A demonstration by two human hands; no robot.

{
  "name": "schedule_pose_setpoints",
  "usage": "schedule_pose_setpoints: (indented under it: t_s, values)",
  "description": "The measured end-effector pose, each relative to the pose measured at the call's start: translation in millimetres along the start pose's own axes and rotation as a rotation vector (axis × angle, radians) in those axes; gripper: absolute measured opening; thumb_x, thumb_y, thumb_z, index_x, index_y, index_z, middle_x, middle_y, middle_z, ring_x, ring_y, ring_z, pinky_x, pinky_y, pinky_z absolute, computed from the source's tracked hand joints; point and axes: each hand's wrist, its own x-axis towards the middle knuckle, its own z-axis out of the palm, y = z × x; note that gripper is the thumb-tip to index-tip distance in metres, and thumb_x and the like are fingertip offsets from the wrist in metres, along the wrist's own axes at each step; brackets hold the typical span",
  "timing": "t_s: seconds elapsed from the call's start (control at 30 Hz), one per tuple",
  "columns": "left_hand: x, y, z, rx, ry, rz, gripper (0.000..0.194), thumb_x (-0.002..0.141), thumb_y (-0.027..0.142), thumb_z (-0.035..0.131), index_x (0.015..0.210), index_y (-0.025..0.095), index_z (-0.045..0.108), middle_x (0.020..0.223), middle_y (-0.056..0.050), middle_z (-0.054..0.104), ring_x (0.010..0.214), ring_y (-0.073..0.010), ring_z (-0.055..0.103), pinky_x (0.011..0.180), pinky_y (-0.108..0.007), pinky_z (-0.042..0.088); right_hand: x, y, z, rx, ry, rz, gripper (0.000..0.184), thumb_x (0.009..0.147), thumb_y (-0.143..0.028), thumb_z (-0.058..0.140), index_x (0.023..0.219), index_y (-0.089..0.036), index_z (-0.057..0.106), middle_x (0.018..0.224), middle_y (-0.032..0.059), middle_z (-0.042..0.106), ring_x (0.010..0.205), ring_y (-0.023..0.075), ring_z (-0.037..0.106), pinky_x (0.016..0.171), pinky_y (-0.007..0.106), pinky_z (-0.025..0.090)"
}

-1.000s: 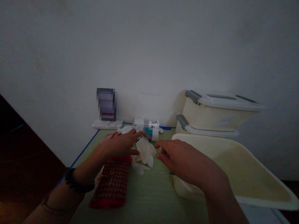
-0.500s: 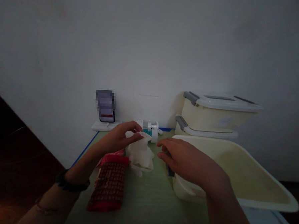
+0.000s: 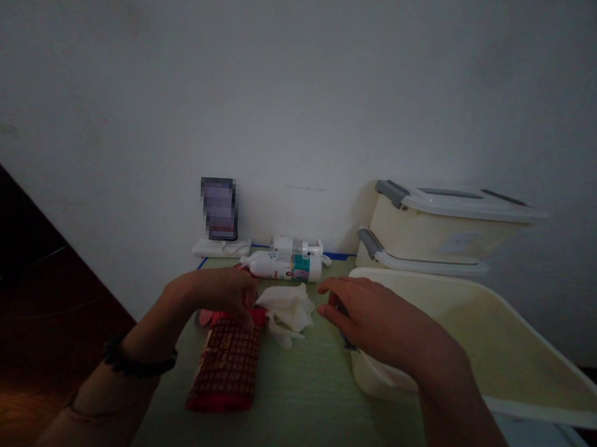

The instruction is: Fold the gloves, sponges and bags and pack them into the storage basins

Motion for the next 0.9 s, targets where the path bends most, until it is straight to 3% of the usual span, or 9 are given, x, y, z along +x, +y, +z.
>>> schedule_pose_setpoints:
  t_s: [0.2, 0.3, 0.4, 0.6, 0.77, 0.9]
  values:
    - [5.9, 1.6, -1.0, -0.101, -0.130, 0.073, 0.009, 0.068, 0.022, 0.062, 0.067, 0.016, 0.068, 0.061, 0.001, 0.063, 0.061, -0.0132, 0.054, 0.053, -0.019, 0.038, 1.2, -1.2, 1.5, 0.000, 0.004, 0.009, 0.028, 0.090, -0.028, 0.046, 0.107, -0.015, 0.064, 0.100, 0.0115, 0.069, 0.092, 0.0263, 0.062, 0.078, 0.038, 0.044]
    - [3.8, 1.0, -4.5, -0.145, -0.164, 0.112, 0.010, 0.069, 0.017, 0.059, 0.060, 0.015, 0.064, 0.057, 0.002, 0.059, 0.060, -0.0120, 0.051, 0.052, -0.019, 0.037, 1.1, -0.8, 1.4, 0.006, 0.012, -0.001, 0.030, 0.090, -0.028, 0.046, 0.109, -0.015, 0.064, 0.103, 0.0117, 0.068, 0.094, 0.0266, 0.062, 0.080, 0.039, 0.044]
    - [-5.3, -1.1, -11.6, -0.190, -0.185, 0.150, 0.012, 0.074, 0.021, 0.056, 0.066, 0.015, 0.063, 0.061, 0.002, 0.058, 0.061, -0.0121, 0.050, 0.054, -0.019, 0.040, 0.0, -1.0, 0.5, 0.017, 0.012, 0.003, 0.031, 0.089, -0.029, 0.046, 0.111, -0.014, 0.063, 0.105, 0.0121, 0.068, 0.095, 0.0266, 0.061, 0.082, 0.039, 0.044]
    - [-16.8, -6.5, -21.0, -0.477, -0.048, 0.266, 0.019, 0.085, 0.034, 0.049, 0.081, 0.016, 0.054, 0.076, 0.000, 0.057, 0.072, -0.0133, 0.053, 0.067, -0.023, 0.043, -0.7, -6.5, 2.4, 0.079, -0.028, -0.041, 0.030, 0.090, -0.031, 0.045, 0.110, -0.017, 0.063, 0.106, 0.0106, 0.068, 0.097, 0.0258, 0.061, 0.082, 0.039, 0.044]
    - [-2.5, -6.4, -12.0, -0.344, -0.056, 0.190, 0.017, 0.083, 0.032, 0.053, 0.083, 0.015, 0.057, 0.077, -0.001, 0.062, 0.074, -0.0140, 0.057, 0.067, -0.023, 0.045, 0.8, -8.7, 7.1, 0.084, -0.021, -0.050, 0.032, 0.089, -0.029, 0.047, 0.113, -0.015, 0.063, 0.110, 0.0134, 0.066, 0.103, 0.0278, 0.059, 0.088, 0.042, 0.042]
    - [2.9, -1.4, -7.4, -0.285, -0.057, 0.166, 0.018, 0.079, 0.029, 0.057, 0.092, 0.017, 0.062, 0.093, -0.005, 0.067, 0.088, -0.0179, 0.060, 0.078, -0.028, 0.045, 0.9, -7.0, 8.1, 0.065, -0.013, -0.032, 0.032, 0.089, -0.030, 0.046, 0.114, -0.016, 0.062, 0.108, 0.0127, 0.067, 0.101, 0.0281, 0.060, 0.087, 0.043, 0.043]
